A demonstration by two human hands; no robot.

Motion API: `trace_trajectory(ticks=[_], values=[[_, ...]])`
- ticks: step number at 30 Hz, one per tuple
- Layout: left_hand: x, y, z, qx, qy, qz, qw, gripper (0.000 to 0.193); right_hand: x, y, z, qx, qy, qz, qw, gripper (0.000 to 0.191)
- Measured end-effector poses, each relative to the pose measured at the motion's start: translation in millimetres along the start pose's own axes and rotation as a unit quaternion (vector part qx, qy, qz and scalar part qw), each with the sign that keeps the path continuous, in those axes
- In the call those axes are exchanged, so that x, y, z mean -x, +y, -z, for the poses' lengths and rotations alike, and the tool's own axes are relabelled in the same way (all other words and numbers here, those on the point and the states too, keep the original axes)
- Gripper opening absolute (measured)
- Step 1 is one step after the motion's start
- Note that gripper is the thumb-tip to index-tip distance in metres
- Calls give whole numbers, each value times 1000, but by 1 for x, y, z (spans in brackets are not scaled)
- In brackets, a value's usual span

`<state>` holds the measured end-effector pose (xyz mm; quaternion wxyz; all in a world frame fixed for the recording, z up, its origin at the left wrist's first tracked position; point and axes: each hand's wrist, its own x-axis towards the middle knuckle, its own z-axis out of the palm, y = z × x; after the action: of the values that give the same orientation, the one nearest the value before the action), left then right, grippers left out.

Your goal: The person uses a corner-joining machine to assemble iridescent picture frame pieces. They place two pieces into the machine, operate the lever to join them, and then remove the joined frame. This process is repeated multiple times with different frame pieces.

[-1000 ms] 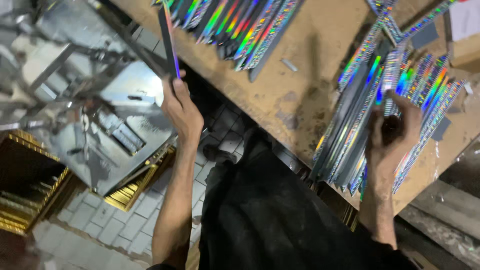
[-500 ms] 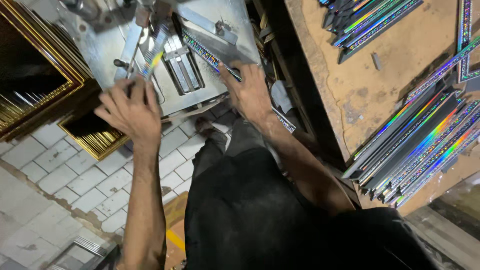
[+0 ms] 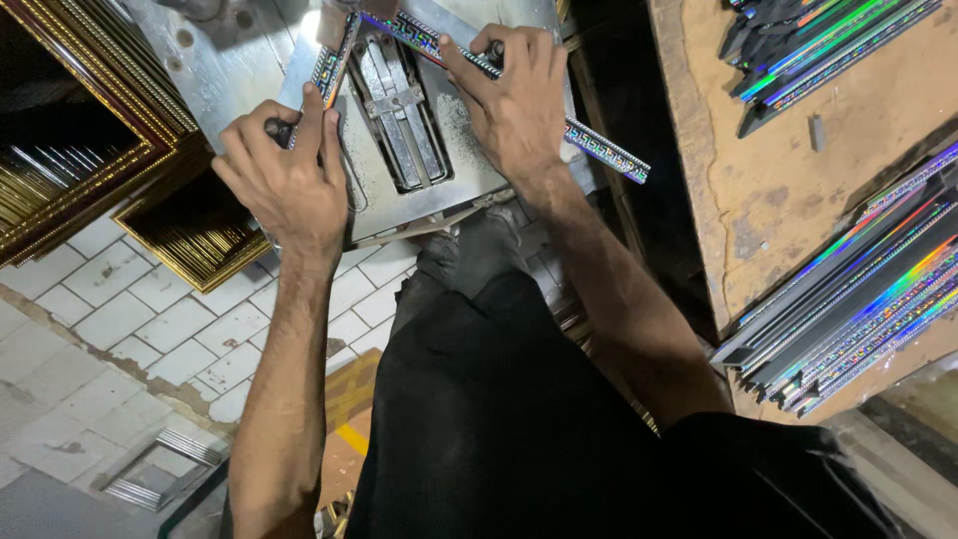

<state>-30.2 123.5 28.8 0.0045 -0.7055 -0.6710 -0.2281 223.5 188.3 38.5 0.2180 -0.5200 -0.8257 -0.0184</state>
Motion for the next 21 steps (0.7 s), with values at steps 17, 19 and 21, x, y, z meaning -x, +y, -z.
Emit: trace_trajectory(ticks=[17,19,21], values=[[-9,-1,-6,10,30,-3,999,26,-3,2,-3,-22,44,11,999,25],[-11,1,-3,-5,22,-5,1000,26,-4,1,-4,-20,22,3,1000,25],[-12,2,-2,-6,12,0,1000,26,-5,0,-5,-9,11,3,1000,25]])
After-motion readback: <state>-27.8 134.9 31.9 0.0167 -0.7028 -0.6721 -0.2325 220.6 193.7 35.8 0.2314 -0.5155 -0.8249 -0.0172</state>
